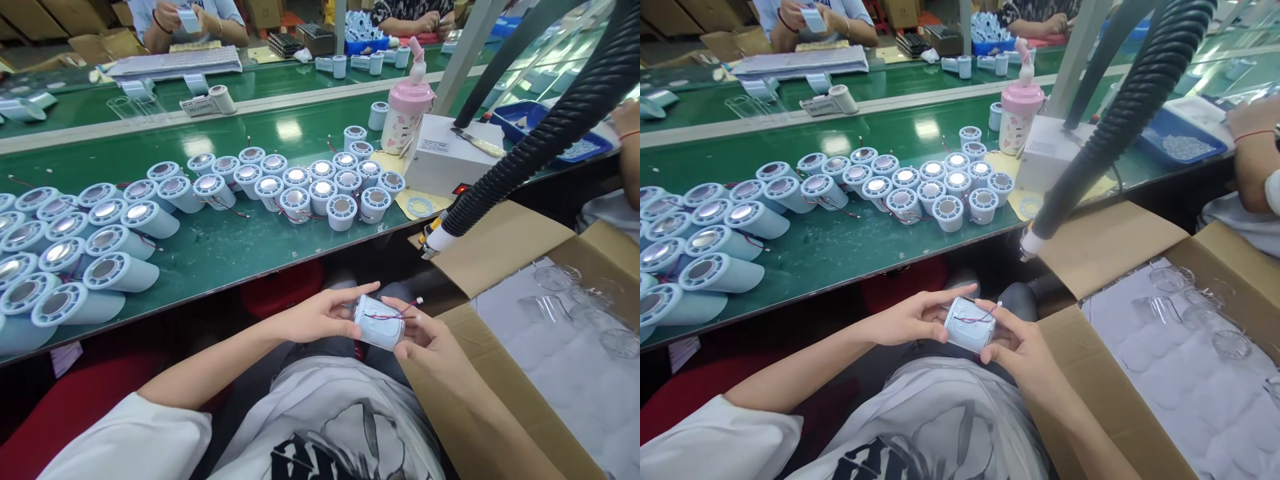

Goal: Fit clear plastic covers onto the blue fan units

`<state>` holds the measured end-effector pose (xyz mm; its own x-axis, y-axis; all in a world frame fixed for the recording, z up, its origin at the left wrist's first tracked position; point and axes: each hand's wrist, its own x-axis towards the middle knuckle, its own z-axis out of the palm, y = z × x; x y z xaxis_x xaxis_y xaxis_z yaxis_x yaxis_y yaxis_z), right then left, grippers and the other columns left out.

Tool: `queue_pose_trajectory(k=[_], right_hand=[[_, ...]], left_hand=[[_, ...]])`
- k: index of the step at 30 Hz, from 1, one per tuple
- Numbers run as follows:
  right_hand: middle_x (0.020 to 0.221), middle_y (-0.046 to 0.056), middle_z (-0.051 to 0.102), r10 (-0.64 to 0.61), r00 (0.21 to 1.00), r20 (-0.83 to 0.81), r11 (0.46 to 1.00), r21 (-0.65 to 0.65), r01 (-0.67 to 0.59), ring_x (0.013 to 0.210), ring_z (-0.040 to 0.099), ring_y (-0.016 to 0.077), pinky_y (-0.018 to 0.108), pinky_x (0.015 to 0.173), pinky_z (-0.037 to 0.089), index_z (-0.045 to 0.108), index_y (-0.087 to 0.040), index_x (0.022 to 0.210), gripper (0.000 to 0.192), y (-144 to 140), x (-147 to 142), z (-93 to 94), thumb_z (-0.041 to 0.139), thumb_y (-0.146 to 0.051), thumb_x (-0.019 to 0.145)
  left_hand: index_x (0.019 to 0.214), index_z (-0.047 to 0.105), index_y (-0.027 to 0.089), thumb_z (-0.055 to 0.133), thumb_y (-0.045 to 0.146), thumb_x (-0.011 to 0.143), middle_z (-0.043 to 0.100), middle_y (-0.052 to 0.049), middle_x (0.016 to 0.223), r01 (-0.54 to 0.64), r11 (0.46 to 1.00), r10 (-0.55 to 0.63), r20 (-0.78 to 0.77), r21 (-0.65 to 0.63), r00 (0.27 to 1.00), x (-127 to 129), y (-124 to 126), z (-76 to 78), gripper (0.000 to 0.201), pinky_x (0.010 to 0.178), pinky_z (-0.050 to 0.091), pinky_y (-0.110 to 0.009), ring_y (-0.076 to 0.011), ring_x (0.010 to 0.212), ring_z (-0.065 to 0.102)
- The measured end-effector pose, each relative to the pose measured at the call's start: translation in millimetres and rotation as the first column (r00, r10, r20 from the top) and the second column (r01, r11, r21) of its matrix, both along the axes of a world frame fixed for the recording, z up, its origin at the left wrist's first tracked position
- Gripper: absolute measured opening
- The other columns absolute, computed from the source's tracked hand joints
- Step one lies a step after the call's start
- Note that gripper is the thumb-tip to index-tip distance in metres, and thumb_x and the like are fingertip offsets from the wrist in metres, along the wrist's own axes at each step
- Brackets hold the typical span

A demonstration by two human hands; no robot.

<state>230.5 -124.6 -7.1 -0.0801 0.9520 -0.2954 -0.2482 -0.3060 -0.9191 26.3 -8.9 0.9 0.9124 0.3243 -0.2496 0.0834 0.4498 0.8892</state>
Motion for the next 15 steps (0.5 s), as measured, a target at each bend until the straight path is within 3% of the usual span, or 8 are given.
queue_pose_trajectory(k=[6,10,13,15], right_hand=[[0.105,0.002,0.073,-0.004,0.997,0.071,1.0,-0.007,0.005,0.087,0.069,0.0193,0.031,0.079,0.057,0.063,-0.03,0.122,0.053,-2.8,4.1,2.6,0.075,-0.014,0.073],[0.107,0.005,0.073,-0.006,0.997,0.08,0.998,-0.054,0.01,0.094,0.068,0.0235,0.034,0.084,0.055,0.062,-0.023,0.124,0.054,-2.1,-3.5,-0.8,0.073,-0.014,0.072],[0.113,0.007,0.072,0.036,0.991,0.129,0.999,0.0,-0.036,0.098,0.068,0.0243,0.034,0.084,0.055,0.056,-0.023,0.132,0.056,1.8,-9.8,-4.7,0.069,-0.02,0.078],[0.116,0.005,0.071,0.019,0.969,0.248,0.997,0.063,-0.036,0.098,0.068,0.0237,0.034,0.083,0.055,0.057,-0.026,0.131,0.05,6.9,-0.1,-6.4,0.067,-0.028,0.082]], left_hand=[[0.148,0.03,0.024,0.078,0.031,0.073,0.053,-0.013,0.138,0.026,0.999,-0.025,0.018,-0.036,1.0,5.8,6.9,5.2,0.09,0.097,0.044,-0.036,-0.0253,0.118,0.055],[0.147,0.034,0.023,0.082,0.034,0.066,0.053,-0.012,0.138,0.035,0.999,-0.037,-0.069,-0.033,0.997,7.0,4.8,-0.3,0.094,0.092,0.047,-0.034,-0.0238,0.111,0.058],[0.145,0.035,0.024,0.077,0.031,0.074,0.06,-0.009,0.129,0.075,0.997,-0.074,-0.124,0.007,0.989,6.7,4.3,-2.0,0.083,0.084,0.049,-0.03,-0.018,0.098,0.061],[0.141,0.039,0.024,0.072,0.031,0.078,0.066,-0.005,0.114,0.119,0.989,-0.099,-0.2,0.089,0.975,4.7,17.5,7.4,0.071,0.071,0.049,-0.024,-0.0143,0.082,0.062]])
